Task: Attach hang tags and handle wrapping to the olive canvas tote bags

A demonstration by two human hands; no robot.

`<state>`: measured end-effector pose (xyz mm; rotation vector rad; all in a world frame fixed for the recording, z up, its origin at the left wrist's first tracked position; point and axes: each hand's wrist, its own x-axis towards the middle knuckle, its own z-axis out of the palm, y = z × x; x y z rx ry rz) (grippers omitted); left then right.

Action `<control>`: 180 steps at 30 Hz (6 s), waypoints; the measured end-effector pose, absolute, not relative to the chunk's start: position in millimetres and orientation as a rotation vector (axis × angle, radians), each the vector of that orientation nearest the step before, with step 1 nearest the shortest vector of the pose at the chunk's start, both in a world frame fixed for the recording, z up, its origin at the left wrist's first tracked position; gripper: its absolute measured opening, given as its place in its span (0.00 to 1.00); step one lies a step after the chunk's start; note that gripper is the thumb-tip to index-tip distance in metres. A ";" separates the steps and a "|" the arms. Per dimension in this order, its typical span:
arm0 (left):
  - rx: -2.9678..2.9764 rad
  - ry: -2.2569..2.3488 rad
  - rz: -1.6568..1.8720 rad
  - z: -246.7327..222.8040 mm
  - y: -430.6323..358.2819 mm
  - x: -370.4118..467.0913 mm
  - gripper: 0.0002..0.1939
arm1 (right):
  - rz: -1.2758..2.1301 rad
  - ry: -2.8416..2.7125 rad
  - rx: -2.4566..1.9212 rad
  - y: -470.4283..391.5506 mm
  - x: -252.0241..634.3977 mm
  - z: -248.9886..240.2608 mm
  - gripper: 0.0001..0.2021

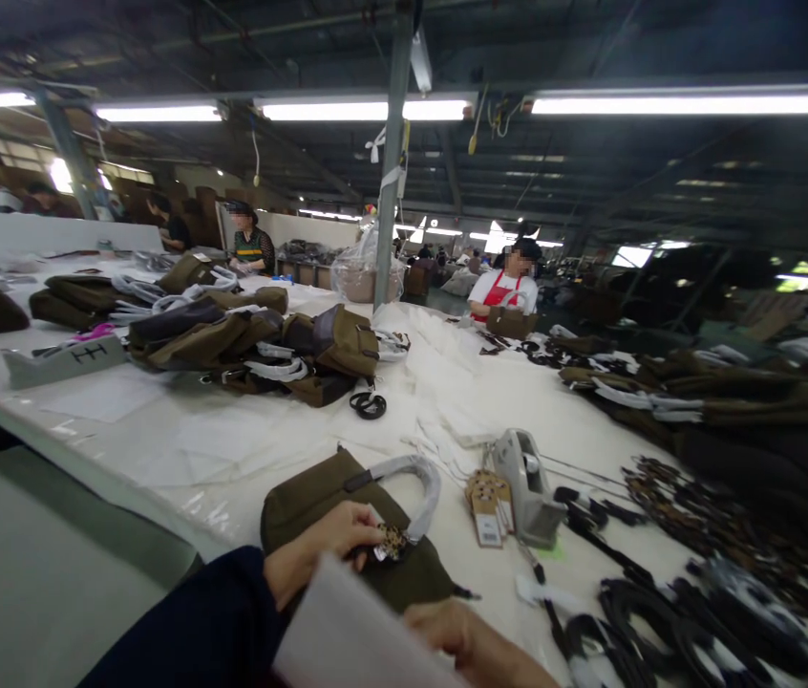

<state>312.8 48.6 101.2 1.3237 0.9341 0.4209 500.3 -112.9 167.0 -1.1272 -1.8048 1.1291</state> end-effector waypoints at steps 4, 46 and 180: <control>1.396 0.913 0.274 115.6 64.2 318.2 0.16 | 1.245 -1.832 -1.075 -115.9 499.7 158.8 0.08; 1.373 0.911 0.261 96.1 19.0 321.7 0.20 | 0.055 -1.961 -1.496 -80.3 504.7 61.8 0.18; 2.668 1.319 0.528 91.6 -6.4 325.7 0.12 | -0.061 -1.832 -1.348 -68.2 495.3 64.9 0.13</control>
